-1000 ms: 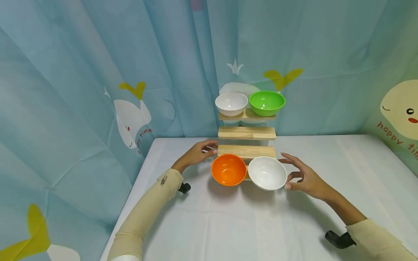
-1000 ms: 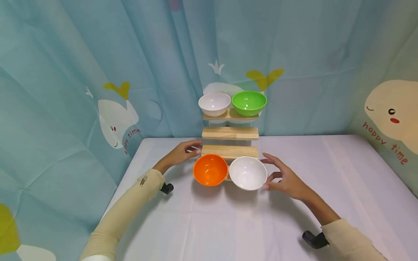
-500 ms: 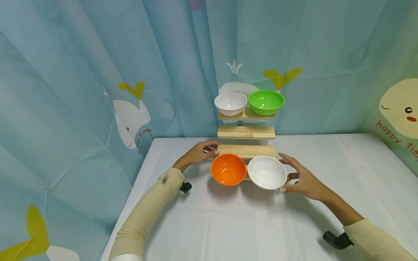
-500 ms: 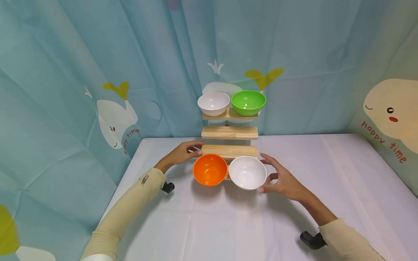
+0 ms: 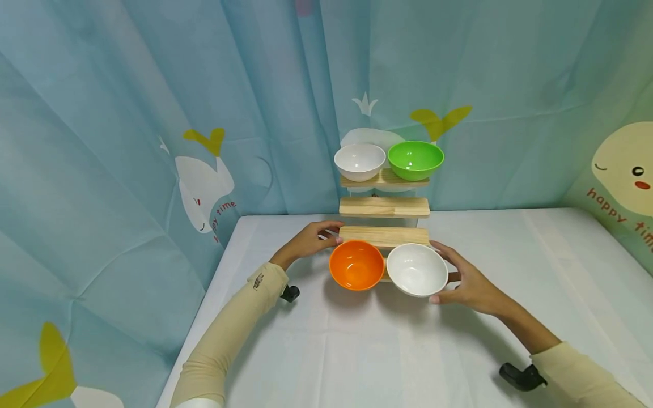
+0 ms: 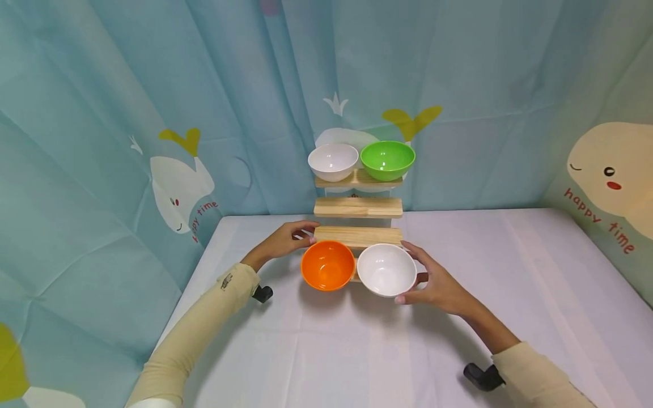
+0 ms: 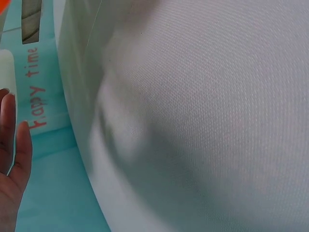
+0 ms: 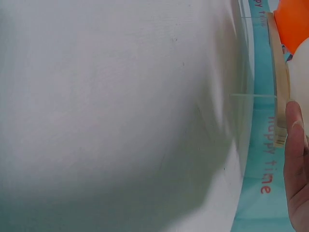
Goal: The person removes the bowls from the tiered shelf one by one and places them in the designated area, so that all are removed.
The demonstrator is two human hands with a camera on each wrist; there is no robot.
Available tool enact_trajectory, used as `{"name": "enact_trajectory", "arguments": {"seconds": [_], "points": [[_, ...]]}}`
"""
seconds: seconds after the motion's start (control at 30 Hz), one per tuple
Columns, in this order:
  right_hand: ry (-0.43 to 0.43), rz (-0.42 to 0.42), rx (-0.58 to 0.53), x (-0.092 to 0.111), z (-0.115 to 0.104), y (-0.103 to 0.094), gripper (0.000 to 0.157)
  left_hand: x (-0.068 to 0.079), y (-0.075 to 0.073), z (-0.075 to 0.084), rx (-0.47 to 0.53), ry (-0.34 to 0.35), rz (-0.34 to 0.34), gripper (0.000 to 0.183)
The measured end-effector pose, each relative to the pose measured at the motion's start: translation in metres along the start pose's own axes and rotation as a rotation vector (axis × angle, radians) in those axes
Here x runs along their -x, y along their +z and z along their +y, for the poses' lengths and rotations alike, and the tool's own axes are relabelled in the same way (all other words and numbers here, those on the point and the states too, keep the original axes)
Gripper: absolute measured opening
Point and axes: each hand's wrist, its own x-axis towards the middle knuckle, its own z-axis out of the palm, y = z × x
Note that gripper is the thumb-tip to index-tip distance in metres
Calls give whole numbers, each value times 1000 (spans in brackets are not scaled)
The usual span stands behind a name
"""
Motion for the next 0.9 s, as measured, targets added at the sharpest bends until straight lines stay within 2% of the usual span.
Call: {"name": "enact_trajectory", "arguments": {"seconds": [0.3,0.57,0.9], "points": [[44,-21,10,-3,-4,3,115,3,0,0,-3,-24,12,49],[68,-7,48,0,-4,2,115,0,1,2,-3,-23,0,51],[54,2,25,-1,-2,3,111,0,1,0,2,-28,2,51]]}}
